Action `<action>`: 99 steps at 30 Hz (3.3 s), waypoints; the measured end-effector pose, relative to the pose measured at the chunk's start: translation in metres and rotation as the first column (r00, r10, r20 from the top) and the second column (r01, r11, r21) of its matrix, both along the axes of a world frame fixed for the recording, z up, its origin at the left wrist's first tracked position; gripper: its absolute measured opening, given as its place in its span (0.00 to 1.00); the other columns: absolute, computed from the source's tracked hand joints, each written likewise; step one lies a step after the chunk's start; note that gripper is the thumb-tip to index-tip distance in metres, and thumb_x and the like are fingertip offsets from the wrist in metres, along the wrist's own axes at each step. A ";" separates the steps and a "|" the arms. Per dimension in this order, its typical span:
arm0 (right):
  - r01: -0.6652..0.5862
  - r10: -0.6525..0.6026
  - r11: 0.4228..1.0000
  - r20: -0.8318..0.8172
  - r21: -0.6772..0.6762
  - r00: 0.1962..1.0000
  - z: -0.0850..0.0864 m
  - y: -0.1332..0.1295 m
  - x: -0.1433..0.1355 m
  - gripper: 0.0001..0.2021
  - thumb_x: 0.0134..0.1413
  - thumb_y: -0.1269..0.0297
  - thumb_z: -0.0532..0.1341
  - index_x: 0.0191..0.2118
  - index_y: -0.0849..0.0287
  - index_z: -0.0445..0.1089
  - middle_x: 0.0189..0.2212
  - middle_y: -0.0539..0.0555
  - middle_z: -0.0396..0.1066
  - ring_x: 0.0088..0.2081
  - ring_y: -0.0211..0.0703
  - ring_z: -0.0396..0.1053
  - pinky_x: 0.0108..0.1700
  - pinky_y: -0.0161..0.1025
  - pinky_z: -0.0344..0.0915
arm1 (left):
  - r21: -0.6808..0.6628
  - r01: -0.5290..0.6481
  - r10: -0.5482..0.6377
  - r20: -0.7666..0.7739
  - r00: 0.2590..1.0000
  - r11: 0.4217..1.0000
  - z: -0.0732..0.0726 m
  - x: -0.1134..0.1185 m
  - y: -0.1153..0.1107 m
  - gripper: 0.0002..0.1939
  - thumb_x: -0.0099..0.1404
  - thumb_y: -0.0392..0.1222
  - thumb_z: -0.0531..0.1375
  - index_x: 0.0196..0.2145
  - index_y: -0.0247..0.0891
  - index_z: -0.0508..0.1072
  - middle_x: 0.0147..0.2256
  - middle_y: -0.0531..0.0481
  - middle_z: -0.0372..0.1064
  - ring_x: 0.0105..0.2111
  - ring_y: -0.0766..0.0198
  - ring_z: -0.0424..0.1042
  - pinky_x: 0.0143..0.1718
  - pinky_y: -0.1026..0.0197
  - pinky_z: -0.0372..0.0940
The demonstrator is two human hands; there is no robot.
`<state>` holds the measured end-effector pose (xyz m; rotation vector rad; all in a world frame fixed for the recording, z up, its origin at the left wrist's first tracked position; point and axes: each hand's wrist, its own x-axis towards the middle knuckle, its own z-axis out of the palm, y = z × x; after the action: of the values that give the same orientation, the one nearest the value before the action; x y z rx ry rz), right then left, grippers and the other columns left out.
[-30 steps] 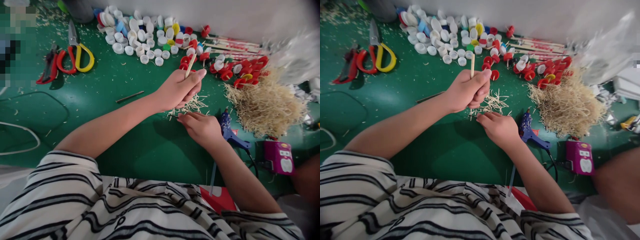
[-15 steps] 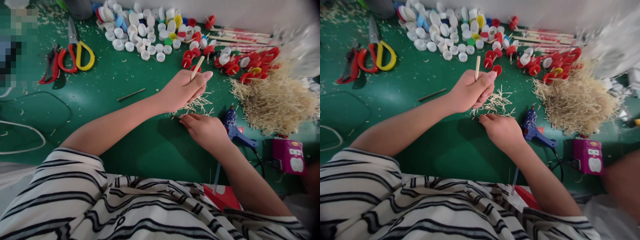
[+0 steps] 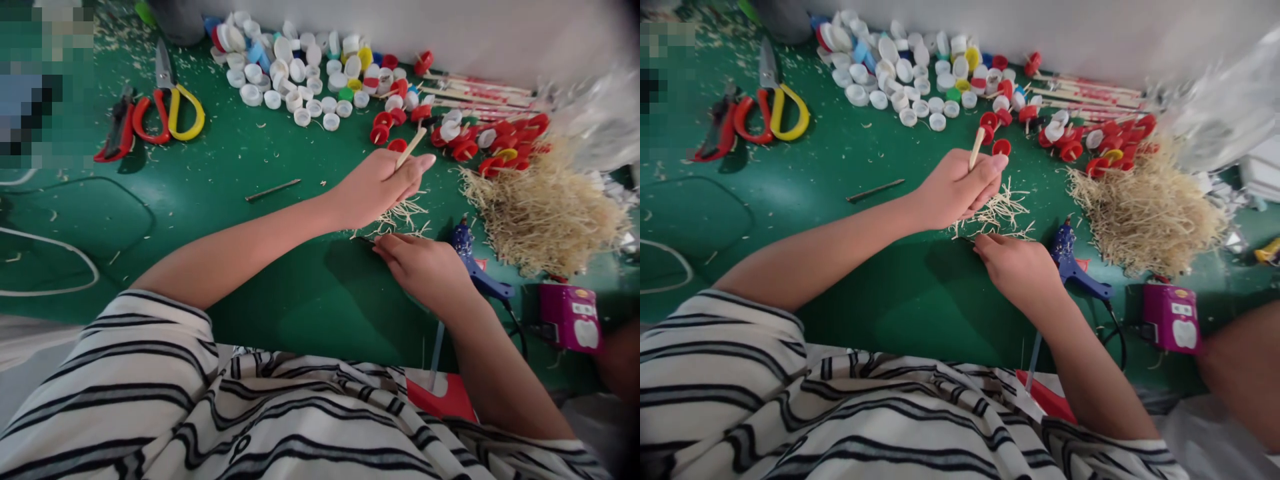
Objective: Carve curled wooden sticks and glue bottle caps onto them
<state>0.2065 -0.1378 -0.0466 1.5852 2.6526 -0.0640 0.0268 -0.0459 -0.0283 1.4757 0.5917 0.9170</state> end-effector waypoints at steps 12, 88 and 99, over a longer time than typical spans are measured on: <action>-0.030 0.042 0.988 -0.079 0.150 0.996 -0.012 0.002 -0.008 0.16 0.78 0.65 0.56 0.49 0.55 0.83 0.43 0.55 0.87 0.41 0.45 0.82 0.29 0.42 0.51 | -0.055 -0.002 -0.005 -0.138 0.990 0.998 0.003 0.002 0.001 0.28 0.86 0.47 0.48 0.24 0.38 0.57 0.25 0.60 0.45 0.23 0.81 0.50 0.32 0.69 0.46; -0.044 0.216 0.912 -0.385 0.408 0.897 -0.025 0.019 -0.003 0.10 0.78 0.64 0.61 0.47 0.56 0.81 0.41 0.53 0.87 0.39 0.41 0.83 0.31 0.38 0.65 | -0.300 0.176 -0.017 0.466 0.885 0.938 0.037 -0.007 0.005 0.11 0.63 0.32 0.56 0.23 0.39 0.63 0.19 0.63 0.40 0.20 0.77 0.31 0.19 0.71 0.35; -0.137 0.242 0.897 -0.206 0.420 0.948 -0.031 0.018 -0.002 0.13 0.79 0.62 0.59 0.45 0.56 0.82 0.33 0.50 0.83 0.32 0.38 0.76 0.27 0.41 0.53 | -0.212 0.102 -0.015 0.377 0.926 0.972 0.030 0.002 0.010 0.33 0.79 0.64 0.61 0.23 0.41 0.60 0.17 0.64 0.42 0.15 0.81 0.40 0.14 0.72 0.43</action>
<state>0.2043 -0.1193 -0.0774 1.4817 3.1753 0.3325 0.0289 -0.0364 0.0021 1.0699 0.3543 1.0152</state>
